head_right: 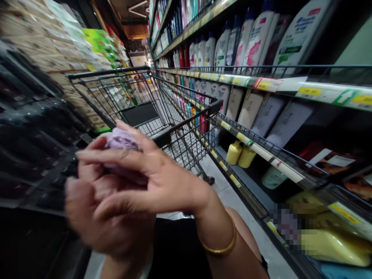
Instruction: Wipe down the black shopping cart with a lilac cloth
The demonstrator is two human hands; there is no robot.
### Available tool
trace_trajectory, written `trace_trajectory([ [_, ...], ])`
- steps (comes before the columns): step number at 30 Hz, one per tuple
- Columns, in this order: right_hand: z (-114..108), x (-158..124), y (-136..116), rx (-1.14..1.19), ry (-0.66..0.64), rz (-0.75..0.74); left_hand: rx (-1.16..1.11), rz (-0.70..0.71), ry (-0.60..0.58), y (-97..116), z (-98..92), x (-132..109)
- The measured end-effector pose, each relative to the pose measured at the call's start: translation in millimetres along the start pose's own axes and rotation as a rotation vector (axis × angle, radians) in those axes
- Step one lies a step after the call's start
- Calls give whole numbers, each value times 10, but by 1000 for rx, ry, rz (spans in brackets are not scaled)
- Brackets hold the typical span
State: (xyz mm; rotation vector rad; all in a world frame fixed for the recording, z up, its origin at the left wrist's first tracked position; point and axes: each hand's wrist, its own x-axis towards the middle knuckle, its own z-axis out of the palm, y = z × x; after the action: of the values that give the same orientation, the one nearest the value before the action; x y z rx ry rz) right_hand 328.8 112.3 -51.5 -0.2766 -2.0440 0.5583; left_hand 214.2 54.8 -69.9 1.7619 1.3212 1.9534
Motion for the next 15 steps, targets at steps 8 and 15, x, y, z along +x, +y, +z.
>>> trace_trajectory([
  [8,62,-95,77,-369,603,137,-292,-20,58,88,-31,254],
  [15,77,-141,458,-548,864,210,289,270,-18,-604,146,500],
])
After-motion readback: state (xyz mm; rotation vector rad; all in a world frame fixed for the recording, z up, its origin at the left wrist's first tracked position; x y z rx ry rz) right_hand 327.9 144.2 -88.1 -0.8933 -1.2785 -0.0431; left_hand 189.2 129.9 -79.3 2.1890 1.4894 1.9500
